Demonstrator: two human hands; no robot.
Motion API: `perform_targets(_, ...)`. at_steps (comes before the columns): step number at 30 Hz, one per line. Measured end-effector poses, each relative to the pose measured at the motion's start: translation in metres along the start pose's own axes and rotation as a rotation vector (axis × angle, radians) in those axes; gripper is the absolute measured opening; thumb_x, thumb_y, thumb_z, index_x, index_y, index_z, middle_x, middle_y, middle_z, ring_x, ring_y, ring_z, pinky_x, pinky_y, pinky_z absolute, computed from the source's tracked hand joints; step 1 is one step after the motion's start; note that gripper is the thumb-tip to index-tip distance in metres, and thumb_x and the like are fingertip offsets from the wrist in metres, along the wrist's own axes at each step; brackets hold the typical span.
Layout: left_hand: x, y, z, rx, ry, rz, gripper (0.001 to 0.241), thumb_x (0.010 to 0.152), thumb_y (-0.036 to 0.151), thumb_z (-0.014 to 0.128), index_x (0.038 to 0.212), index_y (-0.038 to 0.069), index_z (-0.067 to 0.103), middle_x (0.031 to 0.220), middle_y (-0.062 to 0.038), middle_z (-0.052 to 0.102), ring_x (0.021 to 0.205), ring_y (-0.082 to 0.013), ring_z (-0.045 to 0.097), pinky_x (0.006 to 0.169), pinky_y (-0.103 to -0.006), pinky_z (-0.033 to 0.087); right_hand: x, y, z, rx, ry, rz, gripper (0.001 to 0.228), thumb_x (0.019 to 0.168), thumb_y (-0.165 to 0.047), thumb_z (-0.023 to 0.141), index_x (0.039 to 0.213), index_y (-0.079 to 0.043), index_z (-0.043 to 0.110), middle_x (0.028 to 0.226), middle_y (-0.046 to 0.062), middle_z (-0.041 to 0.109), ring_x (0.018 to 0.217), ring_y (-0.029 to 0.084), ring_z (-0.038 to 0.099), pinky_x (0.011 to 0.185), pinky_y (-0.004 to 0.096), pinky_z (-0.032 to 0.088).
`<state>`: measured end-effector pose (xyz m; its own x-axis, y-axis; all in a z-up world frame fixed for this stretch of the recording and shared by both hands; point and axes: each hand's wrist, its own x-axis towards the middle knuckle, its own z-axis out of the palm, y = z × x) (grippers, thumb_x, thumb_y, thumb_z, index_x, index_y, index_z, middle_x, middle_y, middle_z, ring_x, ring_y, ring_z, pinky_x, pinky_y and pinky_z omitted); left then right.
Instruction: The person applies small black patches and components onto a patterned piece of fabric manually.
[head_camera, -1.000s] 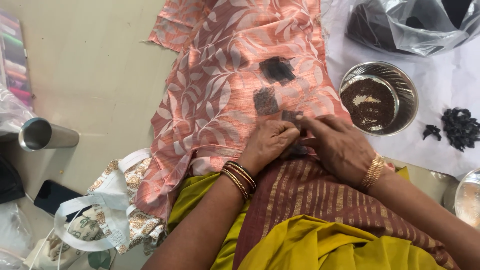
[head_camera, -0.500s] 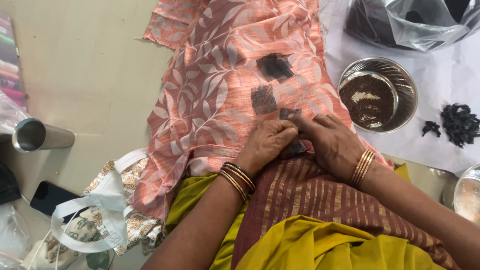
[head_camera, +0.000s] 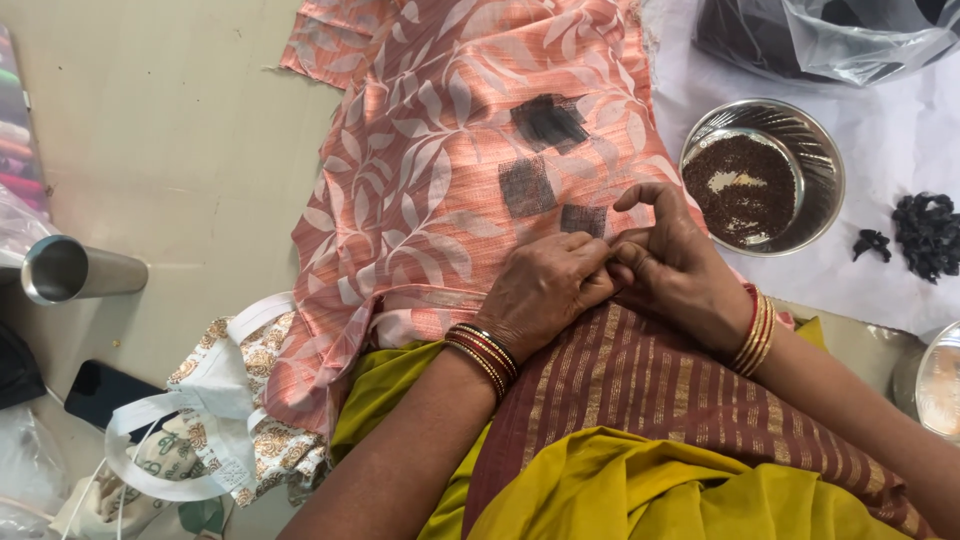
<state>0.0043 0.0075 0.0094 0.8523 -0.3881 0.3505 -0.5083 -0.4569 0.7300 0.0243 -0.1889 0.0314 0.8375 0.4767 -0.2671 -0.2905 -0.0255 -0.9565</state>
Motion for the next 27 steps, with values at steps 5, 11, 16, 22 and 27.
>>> perform_targets(5, 0.0, 0.003, -0.002, 0.057, -0.005, 0.054, 0.013, 0.091, 0.013, 0.07, 0.09, 0.005, 0.06, 0.083, -0.008, 0.062, 0.083, -0.0247, 0.066, 0.078, -0.0399, 0.056, 0.0, 0.006, -0.008, 0.463, -0.04, 0.224, 0.027, 0.103, -0.008, 0.053, 0.128, -0.008, 0.043, 0.082, 0.001, 0.051, 0.066, 0.008, 0.048, 0.055, 0.022, 0.042)
perform_targets(11, 0.0, 0.003, -0.002, 0.124, -0.008, 0.173, 0.012, 0.093, 0.012, 0.069, 0.094, 0.005, 0.059, 0.088, -0.008, 0.06, 0.085, -0.0252, 0.063, 0.078, -0.0384, 0.054, 0.002, 0.02, -0.028, 0.722, -0.167, 0.374, 0.03, 0.099, 0.004, 0.053, 0.127, -0.009, 0.051, 0.085, 0.0, 0.05, 0.068, 0.009, 0.049, 0.064, 0.023, 0.046)
perform_targets(16, 0.002, 0.003, -0.002, 0.201, -0.042, 0.249, 0.014, 0.092, 0.015, 0.069, 0.093, 0.005, 0.058, 0.089, -0.008, 0.059, 0.086, -0.0249, 0.061, 0.078, -0.0369, 0.054, 0.005, 0.022, -0.027, 0.717, -0.112, 0.431, 0.036, 0.094, 0.009, 0.051, 0.124, -0.01, 0.052, 0.089, 0.0, 0.053, 0.068, 0.008, 0.05, 0.066, 0.022, 0.047)
perform_targets(22, 0.01, 0.006, -0.007, 0.262, -0.096, 0.257, 0.013, 0.091, 0.014, 0.068, 0.093, 0.004, 0.06, 0.087, -0.008, 0.06, 0.083, -0.0243, 0.061, 0.074, -0.0364, 0.053, 0.007, 0.026, -0.031, 0.831, -0.194, 0.383, 0.035, 0.095, 0.008, 0.054, 0.127, -0.008, 0.052, 0.094, 0.002, 0.058, 0.072, 0.009, 0.053, 0.063, 0.021, 0.046)
perform_targets(27, 0.009, 0.006, -0.006, 0.171, 0.031, 0.088, 0.026, 0.099, 0.013, 0.063, 0.12, -0.003, 0.064, 0.097, -0.015, 0.067, 0.086, -0.0274, 0.065, 0.078, -0.0366, 0.055, -0.005, 0.019, -0.029, 0.918, -0.217, 0.251, 0.034, 0.098, 0.005, 0.057, 0.129, -0.006, 0.05, 0.098, 0.003, 0.059, 0.079, 0.01, 0.056, 0.072, 0.023, 0.049)
